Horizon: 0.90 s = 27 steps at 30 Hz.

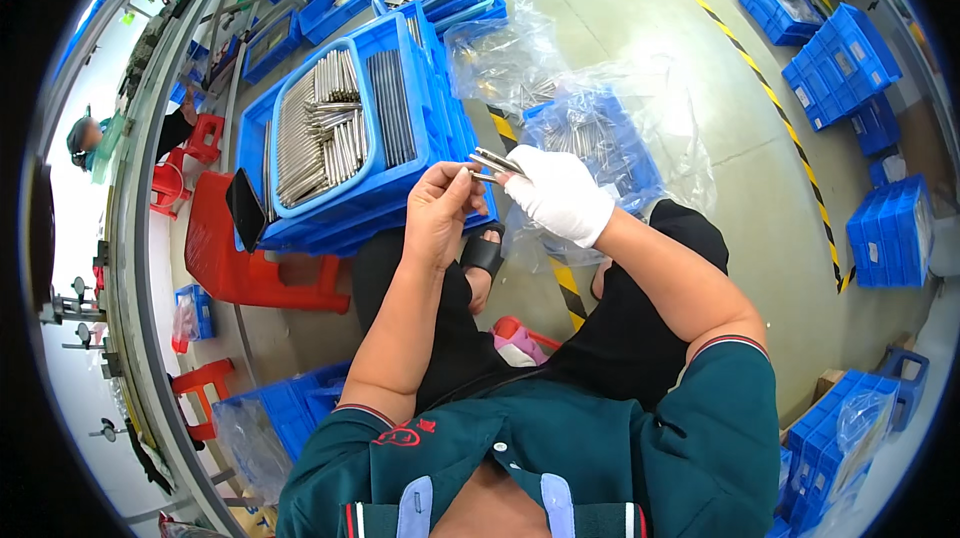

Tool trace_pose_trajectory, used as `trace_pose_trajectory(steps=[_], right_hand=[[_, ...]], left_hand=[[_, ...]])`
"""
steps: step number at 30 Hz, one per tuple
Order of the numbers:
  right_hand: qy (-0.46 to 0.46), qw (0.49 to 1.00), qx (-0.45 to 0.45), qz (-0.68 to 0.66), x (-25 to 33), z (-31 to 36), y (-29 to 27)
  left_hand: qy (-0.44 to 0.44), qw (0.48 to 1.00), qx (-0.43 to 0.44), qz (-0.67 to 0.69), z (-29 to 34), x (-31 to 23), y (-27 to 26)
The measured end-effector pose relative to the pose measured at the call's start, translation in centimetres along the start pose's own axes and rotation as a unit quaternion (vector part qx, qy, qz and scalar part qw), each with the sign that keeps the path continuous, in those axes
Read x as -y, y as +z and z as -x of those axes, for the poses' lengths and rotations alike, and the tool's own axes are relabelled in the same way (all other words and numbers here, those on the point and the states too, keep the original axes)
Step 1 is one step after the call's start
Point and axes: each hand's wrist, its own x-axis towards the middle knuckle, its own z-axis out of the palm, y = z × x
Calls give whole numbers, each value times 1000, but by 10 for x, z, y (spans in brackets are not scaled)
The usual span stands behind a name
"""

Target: The person sits on the floor and repeatedly picks up bundles of metal rods from a blue crate, inspects them, and places them into a plastic bag. The person handles the rods by hand and wears white gloves.

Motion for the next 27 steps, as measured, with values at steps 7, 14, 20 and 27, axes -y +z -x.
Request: trace_pose_trajectory(steps=[7, 14, 20, 27], right_hand=[[8, 996, 32, -81, -10, 0, -8], [58, 981, 116, -145, -12, 1, -15], [53, 979, 133, -148, -9, 2, -18], [44, 982, 116, -141, -9, 1, -14]], left_hand=[[-4, 996, -14, -82, 3, -14, 0], [-46, 998, 18, 26, 0, -13, 1], [-83, 996, 22, 10, 0, -17, 1], [-77, 997, 26, -3, 0, -13, -2]])
